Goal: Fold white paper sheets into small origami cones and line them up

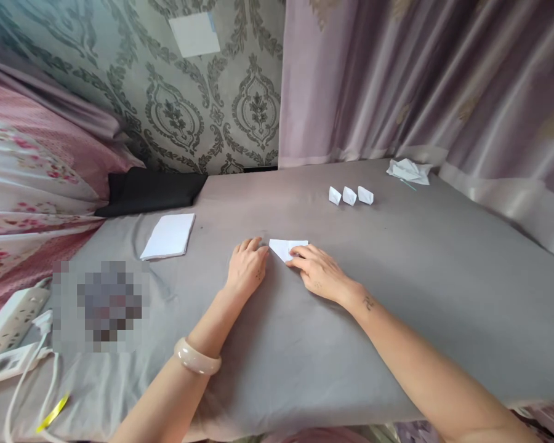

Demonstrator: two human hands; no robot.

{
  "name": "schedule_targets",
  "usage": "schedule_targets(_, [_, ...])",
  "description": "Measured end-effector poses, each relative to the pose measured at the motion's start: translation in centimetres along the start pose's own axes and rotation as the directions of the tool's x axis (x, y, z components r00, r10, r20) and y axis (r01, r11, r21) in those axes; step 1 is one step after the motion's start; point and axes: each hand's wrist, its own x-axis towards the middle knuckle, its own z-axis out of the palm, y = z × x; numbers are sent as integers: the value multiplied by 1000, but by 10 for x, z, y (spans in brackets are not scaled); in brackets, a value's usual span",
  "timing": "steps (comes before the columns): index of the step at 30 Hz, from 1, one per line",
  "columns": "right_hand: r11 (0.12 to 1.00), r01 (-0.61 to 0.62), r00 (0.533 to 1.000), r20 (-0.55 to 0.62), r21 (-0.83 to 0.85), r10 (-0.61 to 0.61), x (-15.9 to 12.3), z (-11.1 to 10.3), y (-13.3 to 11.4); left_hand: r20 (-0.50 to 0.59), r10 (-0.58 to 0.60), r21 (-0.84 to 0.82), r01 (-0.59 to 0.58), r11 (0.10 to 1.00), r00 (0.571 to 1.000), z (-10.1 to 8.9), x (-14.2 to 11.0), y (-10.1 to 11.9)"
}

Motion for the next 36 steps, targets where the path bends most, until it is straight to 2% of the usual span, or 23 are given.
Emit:
schedule_targets(3, [998,2,1000,21,66,-4,1,-3,5,-5,118,-182,-117,976,993,-1,10,14])
schedule_targets(5, [992,7,999,39,130,-12,1,-5,10,41,152,-263,-136,955,988,2,14,23])
schedule_targets(10, [979,-22,1000,4,204,22,2,-9,23,10,106,-310,-98,946,994,13,13,30])
schedule_targets(16, [959,-213,956,-164,185,244,21,-6,31,-29,114,-298,-117,947,993,16,3,29])
schedule_targets(20, [955,-236,951,-158,178,264,34,3,31,-44,134,-297,-142,944,990,16,2,29])
schedule_targets(26, [956,-236,946,-184,171,267,35,13,34,-56,98,-316,-110,942,994,18,6,27])
schedule_targets(31, [955,-219,943,-209,201,261,35,13,39,-44,48,-319,-60,946,998,22,6,26])
schedule_targets(36, [939,-258,930,-207,228,305,34,8,42,-53,-8,-378,-13,926,999,27,8,21])
